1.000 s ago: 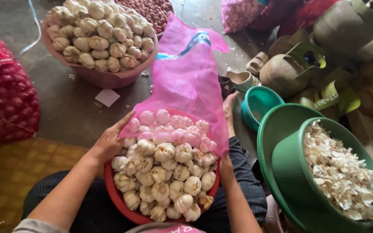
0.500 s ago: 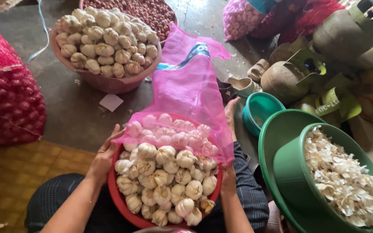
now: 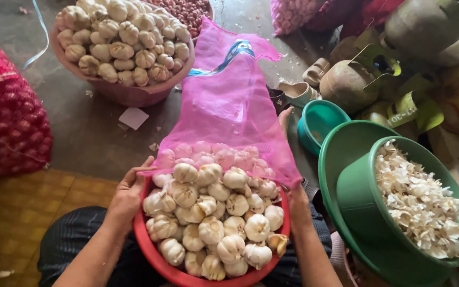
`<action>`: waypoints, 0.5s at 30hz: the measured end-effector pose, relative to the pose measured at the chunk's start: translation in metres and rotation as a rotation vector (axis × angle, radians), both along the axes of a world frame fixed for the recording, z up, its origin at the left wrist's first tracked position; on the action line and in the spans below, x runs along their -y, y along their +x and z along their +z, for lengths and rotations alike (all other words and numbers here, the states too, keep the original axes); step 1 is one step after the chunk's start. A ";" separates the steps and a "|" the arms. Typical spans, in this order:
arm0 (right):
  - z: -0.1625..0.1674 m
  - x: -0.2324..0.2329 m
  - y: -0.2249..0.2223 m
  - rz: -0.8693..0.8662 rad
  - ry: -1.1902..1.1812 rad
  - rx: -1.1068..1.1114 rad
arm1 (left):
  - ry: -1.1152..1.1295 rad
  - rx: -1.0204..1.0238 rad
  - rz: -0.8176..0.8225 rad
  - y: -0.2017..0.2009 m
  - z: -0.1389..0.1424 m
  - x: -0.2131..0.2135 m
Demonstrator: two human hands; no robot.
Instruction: The person sits on the floor and peels garlic cloves by hand, placing the skins into a green basin. After finishing a batch, the person transfers the skins to another container and then packs the peeled garlic into a pink mesh bag.
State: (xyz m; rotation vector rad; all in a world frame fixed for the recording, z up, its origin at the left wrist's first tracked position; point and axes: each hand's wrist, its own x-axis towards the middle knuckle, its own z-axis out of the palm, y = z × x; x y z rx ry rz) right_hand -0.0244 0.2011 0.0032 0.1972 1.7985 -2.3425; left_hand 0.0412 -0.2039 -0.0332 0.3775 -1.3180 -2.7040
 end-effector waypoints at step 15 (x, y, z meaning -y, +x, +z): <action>-0.079 -0.033 -0.007 -0.054 0.072 -0.239 | -0.240 0.002 -0.036 -0.011 -0.001 -0.011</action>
